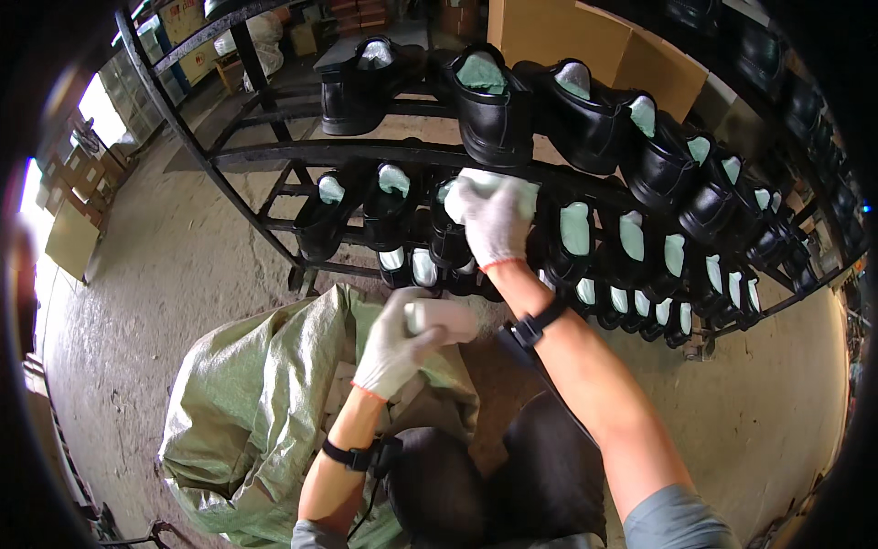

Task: The recorder takes foam padding from a large bag and stuffs it into black shoes on a rack.

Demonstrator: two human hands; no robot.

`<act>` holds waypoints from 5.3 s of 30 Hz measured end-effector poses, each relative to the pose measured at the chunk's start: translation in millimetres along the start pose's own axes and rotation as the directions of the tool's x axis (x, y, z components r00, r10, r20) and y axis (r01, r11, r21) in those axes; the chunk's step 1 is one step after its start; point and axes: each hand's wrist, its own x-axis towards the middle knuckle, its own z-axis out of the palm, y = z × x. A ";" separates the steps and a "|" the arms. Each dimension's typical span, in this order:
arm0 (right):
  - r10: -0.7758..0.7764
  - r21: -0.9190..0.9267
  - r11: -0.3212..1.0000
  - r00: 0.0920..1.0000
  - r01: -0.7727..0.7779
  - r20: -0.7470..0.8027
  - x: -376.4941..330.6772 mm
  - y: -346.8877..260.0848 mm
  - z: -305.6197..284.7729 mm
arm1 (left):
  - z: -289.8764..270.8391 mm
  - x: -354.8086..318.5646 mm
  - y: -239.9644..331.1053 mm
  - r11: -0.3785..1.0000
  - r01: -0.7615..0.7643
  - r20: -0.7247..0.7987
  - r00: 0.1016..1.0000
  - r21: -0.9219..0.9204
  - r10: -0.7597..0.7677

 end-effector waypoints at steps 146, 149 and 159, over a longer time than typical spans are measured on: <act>-0.353 -0.265 0.766 0.728 0.585 0.588 -16.9 -58.2 205.4 | -114.7 50.2 -89.7 0.956 -0.243 -0.261 0.945 -0.167 0.195; -0.338 -0.207 0.692 0.564 0.692 0.753 17.0 -59.8 203.1 | -104.1 52.5 -85.7 0.936 -0.253 -0.253 0.949 -0.245 0.190; -0.108 -0.095 0.617 0.203 0.781 0.973 -173.9 188.1 7.2 | -96.7 -86.6 -77.8 0.995 0.079 -0.311 0.949 0.057 -0.058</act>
